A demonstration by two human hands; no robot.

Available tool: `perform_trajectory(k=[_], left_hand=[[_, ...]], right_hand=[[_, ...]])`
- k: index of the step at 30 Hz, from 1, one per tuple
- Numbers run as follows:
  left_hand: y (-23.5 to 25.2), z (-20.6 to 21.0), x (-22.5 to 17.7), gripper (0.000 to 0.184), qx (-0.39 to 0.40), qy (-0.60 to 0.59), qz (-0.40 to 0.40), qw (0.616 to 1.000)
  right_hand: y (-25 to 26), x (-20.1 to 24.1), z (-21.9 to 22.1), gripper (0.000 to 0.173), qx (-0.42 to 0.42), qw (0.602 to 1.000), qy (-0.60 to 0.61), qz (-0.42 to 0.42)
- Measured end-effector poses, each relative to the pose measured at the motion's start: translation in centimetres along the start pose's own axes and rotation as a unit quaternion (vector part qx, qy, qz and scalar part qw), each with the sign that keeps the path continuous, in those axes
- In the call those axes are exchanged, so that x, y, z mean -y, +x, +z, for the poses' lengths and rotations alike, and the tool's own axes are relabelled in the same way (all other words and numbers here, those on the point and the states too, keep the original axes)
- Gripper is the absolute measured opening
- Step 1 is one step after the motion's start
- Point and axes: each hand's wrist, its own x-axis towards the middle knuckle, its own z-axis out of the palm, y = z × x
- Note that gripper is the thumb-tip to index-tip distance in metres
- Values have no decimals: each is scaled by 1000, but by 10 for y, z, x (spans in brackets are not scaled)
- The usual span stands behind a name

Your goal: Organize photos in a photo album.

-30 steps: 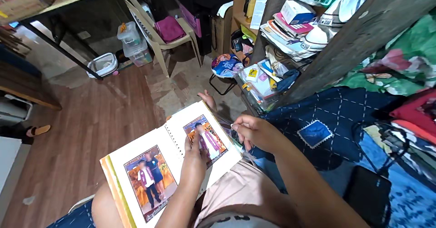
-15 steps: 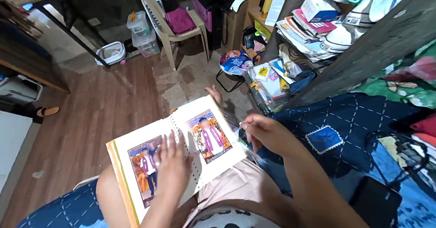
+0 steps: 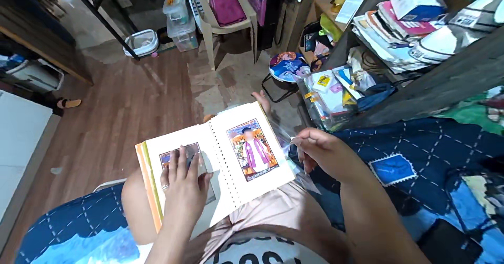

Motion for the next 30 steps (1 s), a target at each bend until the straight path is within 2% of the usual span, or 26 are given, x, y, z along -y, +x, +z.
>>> perform_trajectory(k=[3, 7, 10, 12, 14, 18, 21, 26, 30], left_hand=[[13, -1, -7, 60, 16, 6, 2, 1000], [37, -19, -14, 57, 55, -89, -51, 993], [52, -24, -27, 55, 108, -150, -65, 981], [63, -23, -35, 57, 135, -164, -56, 976], [77, -22, -42, 63, 180, -176, -74, 965], [102, -13, -47, 89, 265, -175, -93, 944], [115, -3, -50, 97, 275, -176, -96, 940], [128, 10, -51, 87, 261, -204, -115, 937], [132, 17, -50, 78, 237, -173, -138, 946]], right_hand=[[-2, 1, 1, 18, -9, 1000, -5, -16], [-6, 10, 15, 24, 14, 998, -45, -43], [-5, 11, 48, 28, 52, 985, -136, -89], [-3, 5, 77, 26, 44, 970, -195, -140], [0, 1, 101, 26, 52, 958, -239, -150], [5, 3, 122, 29, 90, 941, -300, -126], [11, 9, 126, 32, 113, 935, -319, -105], [17, 13, 129, 33, 137, 922, -354, -76], [18, 8, 137, 32, 137, 914, -378, -63]])
